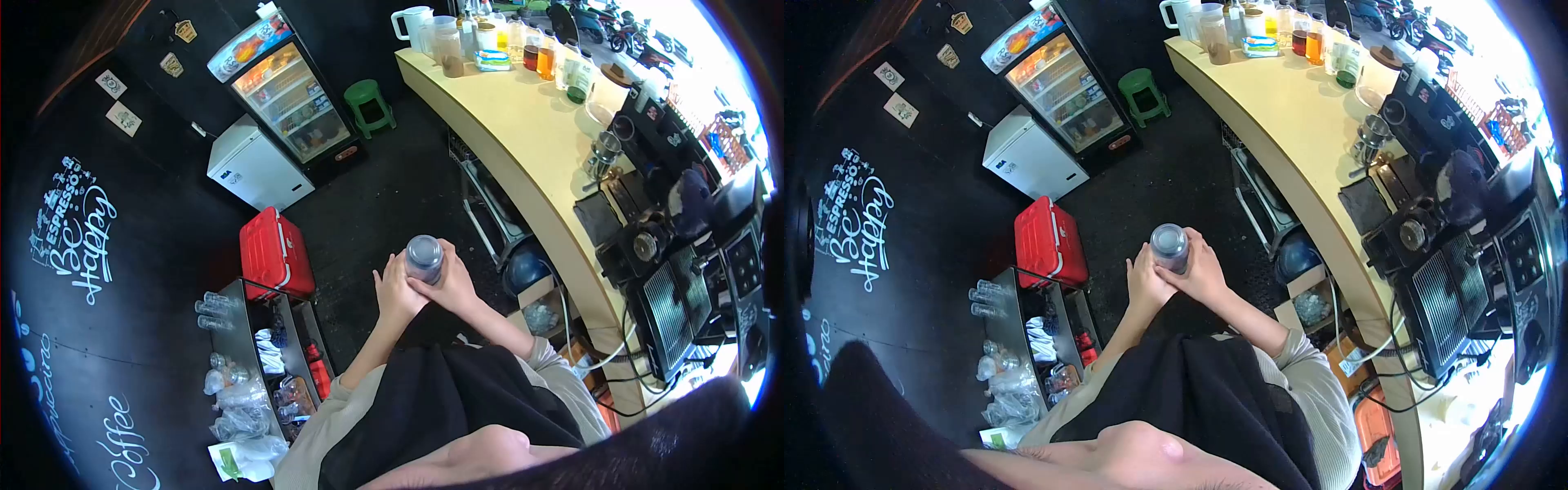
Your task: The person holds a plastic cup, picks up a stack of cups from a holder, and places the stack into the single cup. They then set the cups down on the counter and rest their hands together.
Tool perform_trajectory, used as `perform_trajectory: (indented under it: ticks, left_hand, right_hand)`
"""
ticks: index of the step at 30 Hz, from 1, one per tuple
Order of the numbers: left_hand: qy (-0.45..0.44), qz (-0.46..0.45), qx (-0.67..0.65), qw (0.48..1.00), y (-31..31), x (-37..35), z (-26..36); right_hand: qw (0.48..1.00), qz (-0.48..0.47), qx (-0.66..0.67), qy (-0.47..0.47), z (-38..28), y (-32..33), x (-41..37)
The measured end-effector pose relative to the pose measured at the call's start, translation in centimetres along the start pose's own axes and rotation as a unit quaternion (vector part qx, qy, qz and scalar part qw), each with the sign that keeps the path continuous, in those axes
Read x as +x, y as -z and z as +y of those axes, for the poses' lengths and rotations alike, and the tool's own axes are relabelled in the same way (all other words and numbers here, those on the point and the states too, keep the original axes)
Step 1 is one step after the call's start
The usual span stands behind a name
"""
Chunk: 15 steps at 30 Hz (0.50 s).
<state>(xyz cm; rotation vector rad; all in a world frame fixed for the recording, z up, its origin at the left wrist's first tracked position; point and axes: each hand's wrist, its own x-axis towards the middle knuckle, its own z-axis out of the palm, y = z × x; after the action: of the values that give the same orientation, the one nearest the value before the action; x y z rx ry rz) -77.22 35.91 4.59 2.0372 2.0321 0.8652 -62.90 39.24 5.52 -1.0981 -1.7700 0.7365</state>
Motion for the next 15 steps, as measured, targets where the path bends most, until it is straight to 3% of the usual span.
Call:
perform_trajectory:
  ticks: [7, 15]
  left_hand:
    - [0.040, -0.012, 0.026, 0.999, -3.4, 5.7, -1.9]
    - [-0.008, -0.086, 0.011, 0.996, -5.8, 12.8, -1.2]
  right_hand:
    - [0.997, 0.013, -0.076, -0.002, 2.3, -0.5, 4.7]
    - [0.978, 0.073, -0.197, -0.009, 6.7, -0.5, 8.9]
